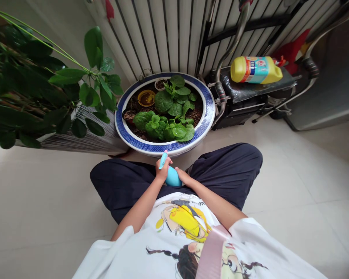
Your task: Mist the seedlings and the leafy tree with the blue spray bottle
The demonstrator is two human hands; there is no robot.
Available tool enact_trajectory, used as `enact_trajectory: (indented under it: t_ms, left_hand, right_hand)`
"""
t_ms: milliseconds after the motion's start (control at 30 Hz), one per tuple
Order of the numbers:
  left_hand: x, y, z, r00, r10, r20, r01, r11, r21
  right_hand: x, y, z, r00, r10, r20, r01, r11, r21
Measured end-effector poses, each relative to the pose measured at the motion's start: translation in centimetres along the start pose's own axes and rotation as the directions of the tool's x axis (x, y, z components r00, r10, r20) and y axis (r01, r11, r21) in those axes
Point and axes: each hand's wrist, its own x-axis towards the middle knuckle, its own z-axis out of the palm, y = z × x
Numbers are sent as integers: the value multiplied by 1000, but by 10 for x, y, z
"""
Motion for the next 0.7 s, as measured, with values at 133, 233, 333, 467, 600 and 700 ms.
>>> enact_trajectory:
  t_ms: [133,233,333,467,600,700]
  left_hand:
    - [0,-1,2,1000,-23,-18,23,1000,5]
    - [0,-1,2,999,-36,-29,37,999,6]
    - [0,0,2,998,-47,-34,48,999,10]
    - [1,1,3,998,-53,-33,53,999,-1]
    - [3,1,4,999,-42,-16,42,999,-32]
    - [5,0,4,999,-41,-10,40,998,-47]
  right_hand:
    - [-1,-3,-1,1000,12,11,-12,1000,-23]
    - [-2,-4,-2,999,22,25,-21,999,-37]
    - [-3,-6,-2,999,38,31,-36,998,-50]
    - [-4,-9,-4,998,51,42,-49,997,-62]
    - [-4,-10,-4,998,47,46,-44,997,-61]
    - [-4,-8,-3,998,44,46,-42,998,-57]
